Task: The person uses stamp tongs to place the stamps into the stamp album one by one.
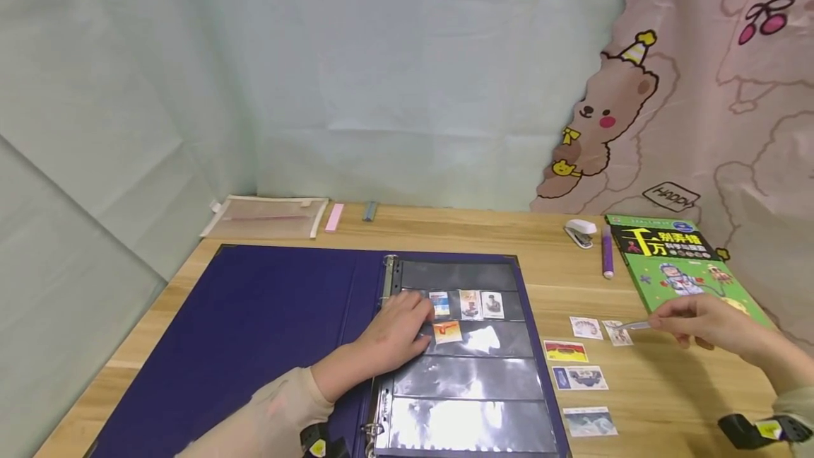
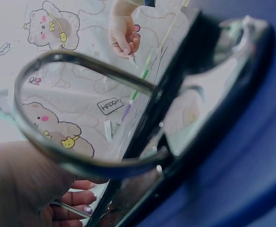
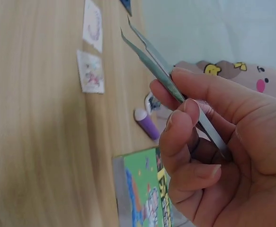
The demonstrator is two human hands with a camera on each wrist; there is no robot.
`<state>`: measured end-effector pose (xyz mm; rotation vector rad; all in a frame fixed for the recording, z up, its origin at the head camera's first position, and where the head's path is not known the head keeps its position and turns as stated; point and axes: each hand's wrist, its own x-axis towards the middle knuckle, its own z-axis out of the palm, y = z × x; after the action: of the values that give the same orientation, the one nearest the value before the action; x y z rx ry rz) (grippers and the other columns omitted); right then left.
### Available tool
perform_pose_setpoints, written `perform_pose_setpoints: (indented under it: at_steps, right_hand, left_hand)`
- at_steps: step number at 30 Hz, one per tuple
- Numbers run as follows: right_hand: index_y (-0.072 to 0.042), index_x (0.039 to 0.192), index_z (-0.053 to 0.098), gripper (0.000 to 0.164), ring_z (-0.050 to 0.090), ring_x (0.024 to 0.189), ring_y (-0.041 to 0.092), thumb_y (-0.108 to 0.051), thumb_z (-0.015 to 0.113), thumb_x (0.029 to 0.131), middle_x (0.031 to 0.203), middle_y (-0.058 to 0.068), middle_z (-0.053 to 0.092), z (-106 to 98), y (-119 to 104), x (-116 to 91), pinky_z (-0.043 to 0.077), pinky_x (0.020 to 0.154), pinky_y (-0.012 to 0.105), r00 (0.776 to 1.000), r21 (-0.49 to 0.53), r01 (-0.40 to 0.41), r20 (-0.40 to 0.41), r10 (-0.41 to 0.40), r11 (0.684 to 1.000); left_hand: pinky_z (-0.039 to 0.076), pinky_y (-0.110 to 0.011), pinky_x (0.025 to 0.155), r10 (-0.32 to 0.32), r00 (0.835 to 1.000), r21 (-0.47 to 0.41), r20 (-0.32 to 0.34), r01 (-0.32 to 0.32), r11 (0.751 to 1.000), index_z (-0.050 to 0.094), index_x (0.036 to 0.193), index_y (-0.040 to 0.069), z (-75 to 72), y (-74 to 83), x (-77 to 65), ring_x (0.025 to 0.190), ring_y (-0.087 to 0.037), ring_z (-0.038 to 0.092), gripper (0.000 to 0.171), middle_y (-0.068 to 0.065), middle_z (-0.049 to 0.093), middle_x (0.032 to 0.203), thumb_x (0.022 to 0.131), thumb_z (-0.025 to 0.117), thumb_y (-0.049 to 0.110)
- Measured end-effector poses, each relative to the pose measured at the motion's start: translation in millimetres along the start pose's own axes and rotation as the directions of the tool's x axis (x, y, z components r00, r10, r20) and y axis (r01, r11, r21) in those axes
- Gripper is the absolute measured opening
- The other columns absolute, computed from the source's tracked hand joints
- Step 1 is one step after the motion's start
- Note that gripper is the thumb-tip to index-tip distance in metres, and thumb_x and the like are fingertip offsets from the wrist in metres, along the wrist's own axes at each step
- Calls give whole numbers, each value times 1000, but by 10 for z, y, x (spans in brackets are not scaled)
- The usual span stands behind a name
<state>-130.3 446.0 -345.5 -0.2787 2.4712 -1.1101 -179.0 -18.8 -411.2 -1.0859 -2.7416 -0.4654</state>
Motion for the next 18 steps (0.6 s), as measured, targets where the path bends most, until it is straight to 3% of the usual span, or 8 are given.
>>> perform_pose_setpoints:
  at_steps: [7, 18]
  right_hand:
    - [3, 98, 62, 21, 42, 48, 3, -10, 46, 92, 61, -11, 53, 7, 104, 23, 33, 37, 26, 1000, -44, 16, -22, -17, 999]
    - [7, 97, 61, 23, 43, 49, 1, -12, 49, 91, 61, -10, 53, 22, 171, 27, 35, 38, 24, 999, -62, -2, -54, -2, 998]
  left_hand:
    - [37, -30, 77, 0, 1000, 6, -3, 0, 1000, 53, 90, 16, 9, -12, 5, 85, -13, 45, 22, 4, 50, 88, 76, 67, 24]
    - [37, -30, 76, 7, 1000, 4, -17, -7, 1000, 54, 90, 16, 25, -18, 12, 84, -13, 45, 22, 5, 51, 87, 76, 68, 23]
